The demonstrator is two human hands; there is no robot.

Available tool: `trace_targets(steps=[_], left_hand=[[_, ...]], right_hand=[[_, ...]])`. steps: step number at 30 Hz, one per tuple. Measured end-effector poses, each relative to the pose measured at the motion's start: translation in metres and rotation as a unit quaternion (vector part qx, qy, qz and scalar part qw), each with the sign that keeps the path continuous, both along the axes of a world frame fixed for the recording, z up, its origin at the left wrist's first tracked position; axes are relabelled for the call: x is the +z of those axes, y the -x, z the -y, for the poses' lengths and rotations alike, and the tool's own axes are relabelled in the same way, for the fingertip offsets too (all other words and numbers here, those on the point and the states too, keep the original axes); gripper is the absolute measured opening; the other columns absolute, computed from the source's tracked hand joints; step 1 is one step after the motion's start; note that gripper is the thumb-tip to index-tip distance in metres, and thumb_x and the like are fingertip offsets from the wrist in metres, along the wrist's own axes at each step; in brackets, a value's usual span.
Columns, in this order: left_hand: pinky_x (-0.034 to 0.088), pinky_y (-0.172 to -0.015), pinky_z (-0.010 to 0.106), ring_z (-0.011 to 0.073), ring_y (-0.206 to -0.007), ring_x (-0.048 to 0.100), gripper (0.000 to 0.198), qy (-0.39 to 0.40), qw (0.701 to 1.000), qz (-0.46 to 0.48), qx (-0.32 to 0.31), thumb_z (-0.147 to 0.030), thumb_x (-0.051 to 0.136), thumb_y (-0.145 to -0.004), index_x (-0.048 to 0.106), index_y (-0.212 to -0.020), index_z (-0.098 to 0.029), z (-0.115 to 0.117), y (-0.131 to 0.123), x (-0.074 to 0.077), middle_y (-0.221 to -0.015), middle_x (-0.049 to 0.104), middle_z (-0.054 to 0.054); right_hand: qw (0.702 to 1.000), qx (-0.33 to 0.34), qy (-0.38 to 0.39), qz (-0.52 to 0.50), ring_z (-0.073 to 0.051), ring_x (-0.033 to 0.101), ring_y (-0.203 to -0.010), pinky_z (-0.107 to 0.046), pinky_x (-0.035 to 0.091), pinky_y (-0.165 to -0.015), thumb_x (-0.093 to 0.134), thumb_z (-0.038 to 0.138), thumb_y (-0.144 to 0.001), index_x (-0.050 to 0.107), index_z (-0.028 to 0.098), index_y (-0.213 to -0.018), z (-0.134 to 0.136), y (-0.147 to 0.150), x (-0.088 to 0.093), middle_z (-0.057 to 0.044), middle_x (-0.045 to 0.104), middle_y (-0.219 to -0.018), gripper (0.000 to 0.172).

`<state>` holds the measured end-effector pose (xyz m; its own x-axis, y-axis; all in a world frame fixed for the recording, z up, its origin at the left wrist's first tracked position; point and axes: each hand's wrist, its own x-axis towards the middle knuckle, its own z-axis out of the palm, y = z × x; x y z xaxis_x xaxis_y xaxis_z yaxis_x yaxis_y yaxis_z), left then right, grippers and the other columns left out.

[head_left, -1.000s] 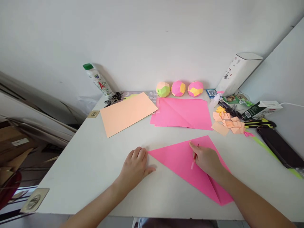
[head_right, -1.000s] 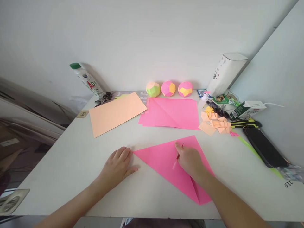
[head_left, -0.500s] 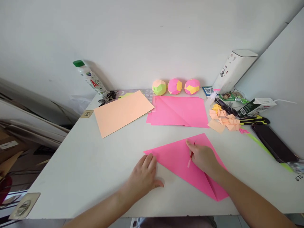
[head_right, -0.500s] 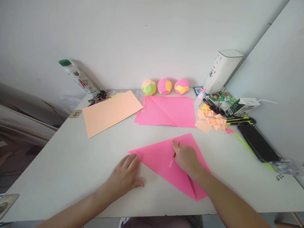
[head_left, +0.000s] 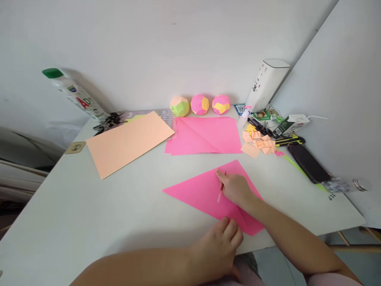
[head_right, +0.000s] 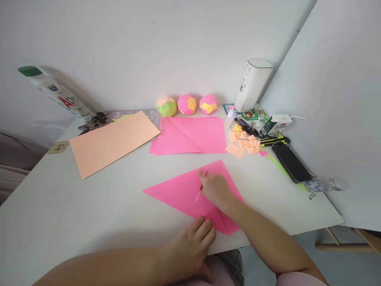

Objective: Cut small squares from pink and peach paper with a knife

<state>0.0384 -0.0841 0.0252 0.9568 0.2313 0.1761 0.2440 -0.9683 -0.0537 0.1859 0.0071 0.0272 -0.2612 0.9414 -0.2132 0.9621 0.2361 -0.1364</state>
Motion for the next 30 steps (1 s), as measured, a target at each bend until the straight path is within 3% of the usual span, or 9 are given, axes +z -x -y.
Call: trace_targets(steps=[8, 13, 17, 20, 22, 24, 27, 30], left_hand=[[0.034, -0.09, 0.043, 0.0292, -0.103, 0.052, 0.064, -0.025, 0.998, 0.009, -0.055, -0.066, 0.054, -0.08, 0.067, -0.107, -0.009, 0.008, -0.03, 0.002, -0.111, 0.059, 0.015], [0.035, -0.096, 0.043, 0.027, -0.101, 0.052, 0.067, 0.034, 0.997, 0.006, -0.073, -0.068, 0.052, -0.08, 0.065, -0.107, -0.008, 0.0, -0.013, 0.004, -0.119, 0.056, 0.015], [0.032, -0.105, 0.046, 0.031, -0.118, 0.045, 0.075, 0.081, 0.996, -0.022, 0.026, -0.072, 0.042, -0.082, 0.057, -0.121, -0.01, -0.011, 0.027, 0.007, -0.129, 0.054, 0.012], [0.038, -0.1, 0.044, 0.0293, -0.114, 0.051, 0.044, 0.101, 0.977, -0.039, 0.183, -0.046, 0.049, -0.091, 0.062, -0.115, -0.011, -0.027, 0.056, 0.007, -0.122, 0.059, 0.013], [0.038, -0.101, 0.045, 0.0303, -0.121, 0.048, 0.036, 0.083, 0.963, -0.03, 0.254, -0.031, 0.043, -0.094, 0.06, -0.119, -0.01, -0.04, 0.071, 0.002, -0.129, 0.054, 0.015], [0.032, -0.106, 0.049, 0.0339, -0.133, 0.034, 0.046, 0.082, 0.957, -0.032, 0.275, -0.039, 0.039, -0.096, 0.052, -0.129, -0.012, -0.052, 0.082, -0.005, -0.141, 0.044, 0.015], [0.019, -0.107, 0.062, 0.0428, -0.139, 0.016, 0.078, 0.109, 0.953, -0.052, 0.279, -0.068, 0.034, -0.087, 0.031, -0.145, -0.016, -0.058, 0.094, -0.017, -0.15, 0.028, 0.018], [0.01, -0.106, 0.066, 0.0453, -0.14, 0.005, 0.091, 0.139, 0.946, -0.046, 0.289, -0.078, 0.029, -0.08, 0.013, -0.149, -0.021, -0.055, 0.101, -0.022, -0.153, 0.016, 0.021]], right_hand=[[1.0, 0.005, 0.011, -0.005, -0.017, 0.063, -0.068, -0.025, 0.033, -0.052, 0.047, 0.008, -0.081, 0.043, 0.016, -0.139, 0.002, -0.001, 0.0, -0.004, 0.072, -0.081, 0.059], [1.0, 0.005, 0.001, -0.005, -0.017, 0.063, -0.065, -0.025, 0.032, -0.051, 0.047, 0.008, -0.081, 0.046, 0.014, -0.137, 0.002, -0.001, 0.0, -0.005, 0.071, -0.077, 0.057], [1.0, 0.005, -0.011, -0.01, -0.017, 0.063, -0.064, -0.025, 0.033, -0.05, 0.048, 0.006, -0.079, 0.048, 0.014, -0.135, 0.002, -0.002, 0.0, -0.004, 0.071, -0.073, 0.057], [1.0, 0.007, -0.02, -0.015, -0.017, 0.063, -0.063, -0.025, 0.034, -0.05, 0.048, 0.004, -0.077, 0.05, 0.015, -0.134, 0.002, -0.003, 0.0, -0.003, 0.07, -0.073, 0.058], [1.0, 0.008, -0.025, -0.011, -0.017, 0.062, -0.061, -0.025, 0.033, -0.049, 0.046, 0.003, -0.075, 0.051, 0.015, -0.133, 0.002, -0.003, 0.0, -0.002, 0.07, -0.072, 0.06], [0.999, 0.01, -0.03, -0.003, -0.017, 0.061, -0.059, -0.025, 0.033, -0.047, 0.043, 0.001, -0.073, 0.052, 0.014, -0.133, 0.002, -0.003, -0.001, -0.003, 0.07, -0.071, 0.062], [0.999, 0.016, -0.052, -0.001, -0.017, 0.061, -0.058, -0.024, 0.034, -0.047, 0.041, 0.0, -0.07, 0.055, 0.013, -0.13, 0.002, -0.006, -0.005, -0.002, 0.069, -0.069, 0.063], [0.994, 0.028, -0.104, -0.019, -0.015, 0.059, -0.053, -0.023, 0.034, -0.045, 0.042, 0.002, -0.07, 0.059, 0.014, -0.125, 0.001, -0.012, -0.013, -0.001, 0.068, -0.065, 0.059]])
